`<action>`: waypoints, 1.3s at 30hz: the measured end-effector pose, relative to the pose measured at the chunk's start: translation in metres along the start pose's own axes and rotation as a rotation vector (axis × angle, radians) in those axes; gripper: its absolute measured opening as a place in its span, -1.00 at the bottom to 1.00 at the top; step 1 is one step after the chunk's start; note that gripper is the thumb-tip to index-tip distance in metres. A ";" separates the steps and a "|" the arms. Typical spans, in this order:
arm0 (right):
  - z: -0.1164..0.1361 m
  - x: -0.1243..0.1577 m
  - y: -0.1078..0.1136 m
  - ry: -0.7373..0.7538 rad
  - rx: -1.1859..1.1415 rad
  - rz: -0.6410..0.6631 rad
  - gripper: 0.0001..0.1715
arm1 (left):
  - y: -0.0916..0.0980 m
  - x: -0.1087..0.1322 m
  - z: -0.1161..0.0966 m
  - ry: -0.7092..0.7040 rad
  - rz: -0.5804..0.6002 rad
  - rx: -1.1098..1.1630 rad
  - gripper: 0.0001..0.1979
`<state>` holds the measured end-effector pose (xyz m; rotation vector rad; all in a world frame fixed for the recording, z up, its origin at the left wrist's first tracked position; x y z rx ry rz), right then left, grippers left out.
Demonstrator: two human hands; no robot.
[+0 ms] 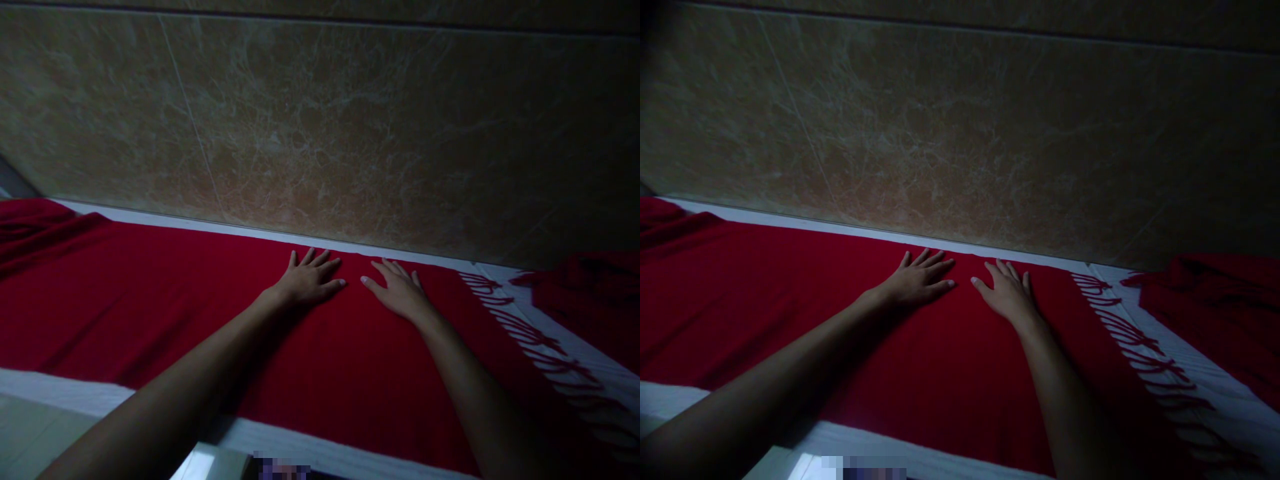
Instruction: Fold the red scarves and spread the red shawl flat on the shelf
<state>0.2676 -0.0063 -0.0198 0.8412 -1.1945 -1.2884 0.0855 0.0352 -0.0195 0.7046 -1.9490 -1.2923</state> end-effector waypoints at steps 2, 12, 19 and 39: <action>0.000 0.000 0.000 -0.001 -0.002 0.003 -0.26 | 0.000 0.000 0.000 -0.003 -0.008 0.000 -0.19; -0.001 0.000 -0.001 0.006 -0.004 -0.004 -0.26 | 0.000 0.000 -0.001 -0.002 -0.002 -0.005 -0.19; -0.001 -0.001 -0.001 0.008 0.002 -0.010 -0.26 | 0.000 -0.001 0.000 0.009 -0.002 -0.007 -0.20; -0.001 -0.002 0.000 0.003 0.001 -0.012 -0.27 | 0.001 0.001 -0.001 0.006 0.005 0.003 -0.20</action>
Point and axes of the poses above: each hand's wrist, its own x-axis away from the middle knuckle, its own y-axis out of the back of the hand, z = x × y, the point moved 9 cm from there along -x, towards the middle knuckle, and after that the axes turned 11 degrees about z, right-handed, at the moved point
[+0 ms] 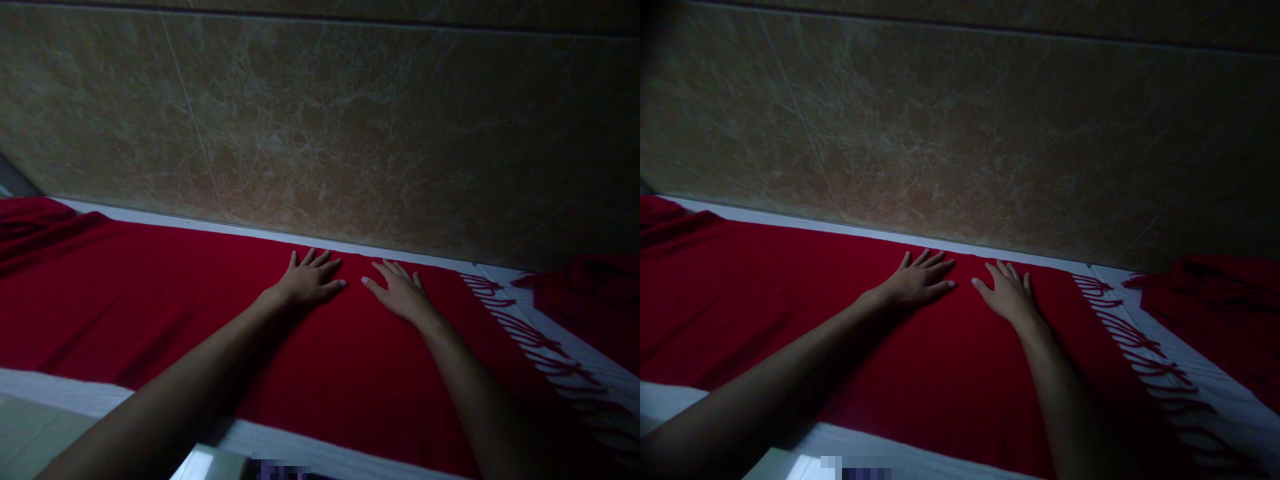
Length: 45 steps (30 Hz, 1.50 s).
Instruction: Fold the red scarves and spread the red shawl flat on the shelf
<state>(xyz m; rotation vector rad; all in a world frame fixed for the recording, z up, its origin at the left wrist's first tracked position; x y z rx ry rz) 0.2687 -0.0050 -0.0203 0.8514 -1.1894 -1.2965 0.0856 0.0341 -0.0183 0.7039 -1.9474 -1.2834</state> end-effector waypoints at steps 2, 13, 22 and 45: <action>0.000 0.000 0.000 -0.004 -0.001 0.008 -0.26 | 0.000 0.000 0.000 0.001 0.002 -0.004 -0.20; 0.000 0.001 0.000 0.004 -0.006 -0.002 -0.28 | 0.000 -0.001 0.000 0.000 -0.001 -0.009 -0.19; 0.001 0.001 0.000 0.009 -0.006 -0.001 -0.27 | 0.000 -0.001 0.001 0.008 -0.006 -0.015 -0.18; 0.000 0.000 -0.001 0.019 -0.008 -0.007 -0.26 | 0.000 0.000 0.001 0.001 -0.001 -0.002 -0.17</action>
Point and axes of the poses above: each hand's wrist, its own x-axis away from the middle knuckle, its own y-axis out of the back of the hand, z = x × y, the point moved 9 cm from there along -x, towards the middle knuckle, and after that the axes turned 11 degrees about z, right-handed, at the moved point
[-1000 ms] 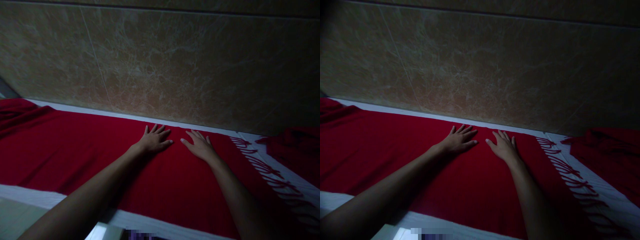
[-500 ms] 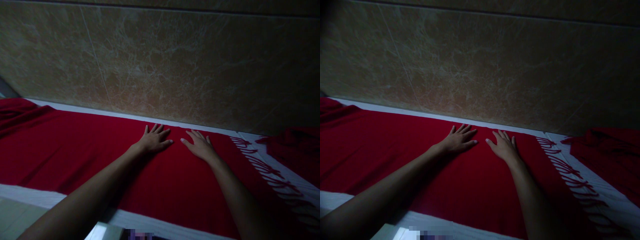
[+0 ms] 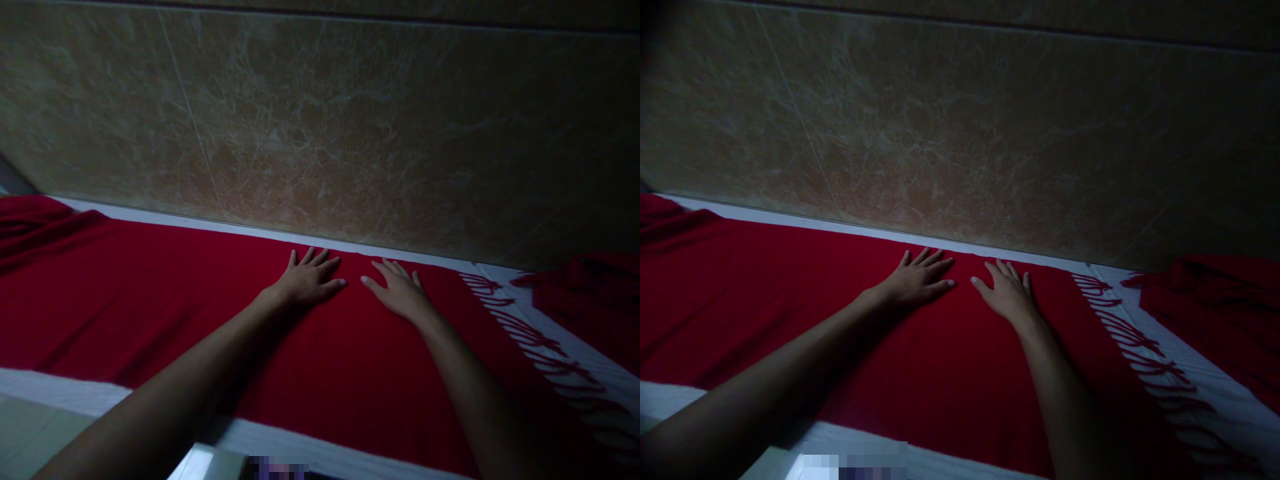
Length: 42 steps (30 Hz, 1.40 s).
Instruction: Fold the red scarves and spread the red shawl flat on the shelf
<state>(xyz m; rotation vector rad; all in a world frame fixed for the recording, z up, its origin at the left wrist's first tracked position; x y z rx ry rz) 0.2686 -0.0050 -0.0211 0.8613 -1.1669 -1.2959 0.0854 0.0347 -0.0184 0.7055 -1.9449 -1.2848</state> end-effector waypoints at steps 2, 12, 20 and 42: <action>-0.001 0.000 0.000 -0.002 0.001 -0.002 -0.26 | 0.000 0.000 0.000 0.000 0.003 0.004 -0.17; 0.000 0.000 0.000 -0.004 0.012 -0.001 -0.27 | 0.000 -0.001 0.001 -0.012 -0.016 -0.003 -0.17; 0.000 0.000 0.000 -0.012 0.010 0.012 -0.27 | 0.000 0.000 0.000 -0.009 -0.014 -0.006 -0.17; 0.002 0.003 0.002 -0.025 0.001 0.028 -0.26 | -0.001 -0.001 0.001 -0.004 -0.016 0.001 -0.17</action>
Point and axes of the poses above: each hand's wrist, its own x-axis away from the middle knuckle, its own y-axis out of the back of the hand, z = x × y, the point moved 9 cm from there along -x, towards the middle knuckle, and after that the axes turned 11 degrees about z, right-handed, at the moved point
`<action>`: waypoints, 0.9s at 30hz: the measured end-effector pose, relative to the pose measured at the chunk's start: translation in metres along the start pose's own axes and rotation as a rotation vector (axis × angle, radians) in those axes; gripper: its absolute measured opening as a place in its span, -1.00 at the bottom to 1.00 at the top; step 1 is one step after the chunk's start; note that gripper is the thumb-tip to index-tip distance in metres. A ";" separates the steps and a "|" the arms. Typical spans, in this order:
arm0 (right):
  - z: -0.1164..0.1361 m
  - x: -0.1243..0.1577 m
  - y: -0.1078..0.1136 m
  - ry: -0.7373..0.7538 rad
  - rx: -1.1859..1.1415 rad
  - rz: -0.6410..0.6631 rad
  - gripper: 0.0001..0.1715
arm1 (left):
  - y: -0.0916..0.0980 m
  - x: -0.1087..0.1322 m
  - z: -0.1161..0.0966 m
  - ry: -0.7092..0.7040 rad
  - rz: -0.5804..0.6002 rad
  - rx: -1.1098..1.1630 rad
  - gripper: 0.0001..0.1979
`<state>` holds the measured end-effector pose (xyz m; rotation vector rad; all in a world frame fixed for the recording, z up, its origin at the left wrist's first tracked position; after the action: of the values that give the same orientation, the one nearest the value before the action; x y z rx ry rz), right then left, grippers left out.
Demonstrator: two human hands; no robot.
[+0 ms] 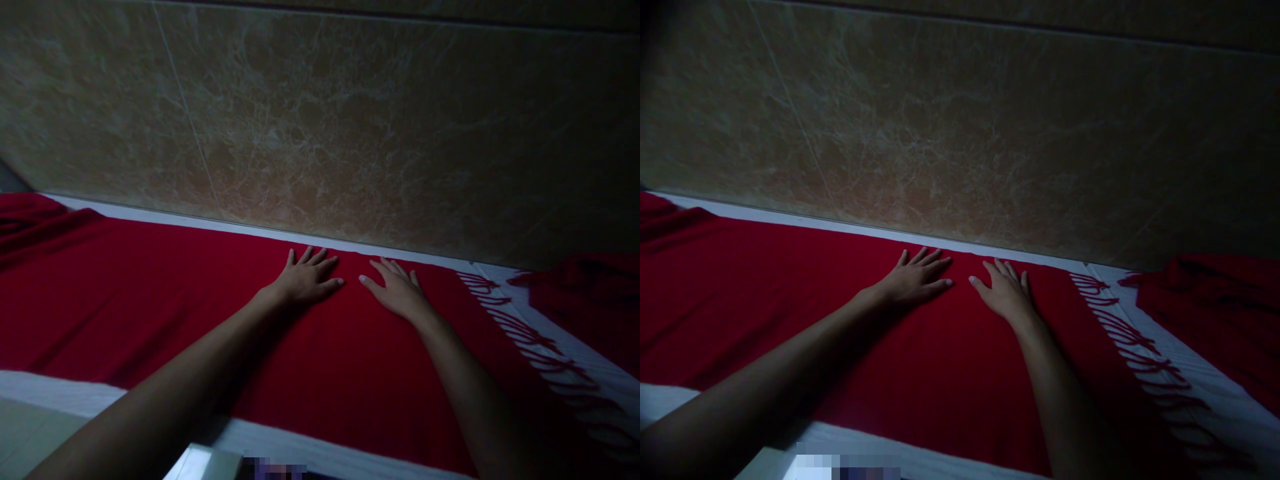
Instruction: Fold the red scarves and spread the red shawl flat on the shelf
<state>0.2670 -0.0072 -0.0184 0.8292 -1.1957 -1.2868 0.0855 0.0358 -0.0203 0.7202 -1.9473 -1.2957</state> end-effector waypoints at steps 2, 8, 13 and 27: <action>0.000 0.000 0.000 -0.005 0.000 0.001 -0.26 | 0.000 0.000 -0.001 -0.003 -0.002 0.002 -0.17; 0.000 0.000 -0.001 0.001 0.004 0.003 -0.26 | 0.001 0.000 -0.001 -0.002 0.002 0.001 -0.17; 0.000 -0.001 -0.001 -0.004 0.009 0.008 -0.25 | 0.001 0.001 -0.001 0.000 -0.003 -0.009 -0.19; -0.001 -0.001 -0.001 -0.005 0.011 -0.005 -0.26 | 0.001 -0.001 0.000 0.001 -0.020 0.000 -0.20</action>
<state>0.2679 -0.0062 -0.0202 0.8378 -1.2063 -1.2877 0.0860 0.0365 -0.0192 0.7416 -1.9442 -1.3072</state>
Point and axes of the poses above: each hand's wrist, its own x-axis away from the middle knuckle, its own y-axis out of the back of the hand, z = x × y, the point moved 9 cm from there along -x, towards the middle knuckle, and after that the axes turned 11 degrees about z, right-handed, at the moved point
